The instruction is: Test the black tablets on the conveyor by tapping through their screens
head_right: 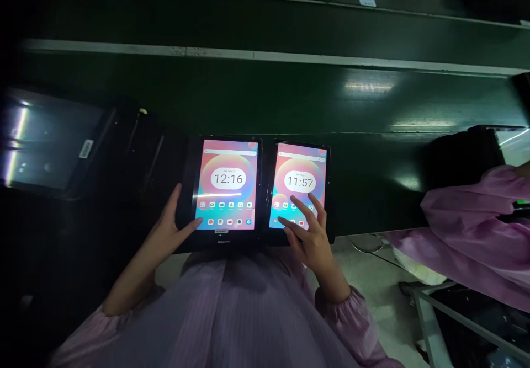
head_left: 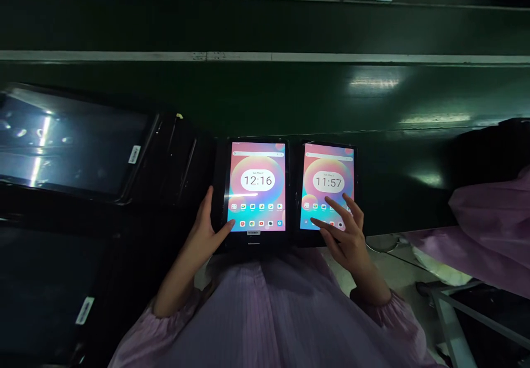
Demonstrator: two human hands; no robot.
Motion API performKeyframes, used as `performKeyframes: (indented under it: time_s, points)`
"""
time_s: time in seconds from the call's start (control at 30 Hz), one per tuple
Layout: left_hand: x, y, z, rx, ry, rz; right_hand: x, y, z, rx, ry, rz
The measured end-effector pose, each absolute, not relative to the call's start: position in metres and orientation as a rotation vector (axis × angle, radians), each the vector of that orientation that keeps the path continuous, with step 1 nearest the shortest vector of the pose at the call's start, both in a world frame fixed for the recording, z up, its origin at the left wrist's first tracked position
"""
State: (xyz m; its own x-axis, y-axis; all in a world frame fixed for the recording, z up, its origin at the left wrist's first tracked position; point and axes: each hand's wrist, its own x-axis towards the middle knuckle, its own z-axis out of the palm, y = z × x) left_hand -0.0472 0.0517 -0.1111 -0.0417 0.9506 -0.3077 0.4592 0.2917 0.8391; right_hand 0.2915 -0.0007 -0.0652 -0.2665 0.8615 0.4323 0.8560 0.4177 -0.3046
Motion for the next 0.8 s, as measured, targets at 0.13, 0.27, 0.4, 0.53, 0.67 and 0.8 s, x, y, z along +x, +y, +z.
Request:
performKeyframes:
  time_s: [0.13, 0.27, 0.4, 0.53, 0.67, 0.8]
  points:
    - [-0.053, 0.052, -0.114, 1.280, 1.584, 0.717, 0.299, 0.001, -0.059, -1.438, -2.059, -0.046]
    - [-0.056, 0.052, -0.115, 1.258, 1.569, 0.710, 0.300, 0.001, -0.059, -1.445, -2.039, -0.066]
    - [-0.055, 0.053, -0.115, 1.286, 1.577, 0.671, 0.298, 0.002, -0.062, -1.447, -2.041, -0.058]
    - [-0.054, 0.053, -0.114, 1.303, 1.603, 0.654, 0.297, 0.002, -0.064, -1.462, -2.038, -0.042]
    - [-0.052, 0.052, -0.111, 1.291, 1.628, 0.612, 0.302, 0.002, -0.067, -1.480, -2.018, -0.083]
    - [-0.049, 0.052, -0.107, 1.224, 1.633, 0.590, 0.309, 0.003, -0.071, -1.582, -1.967, -0.157]
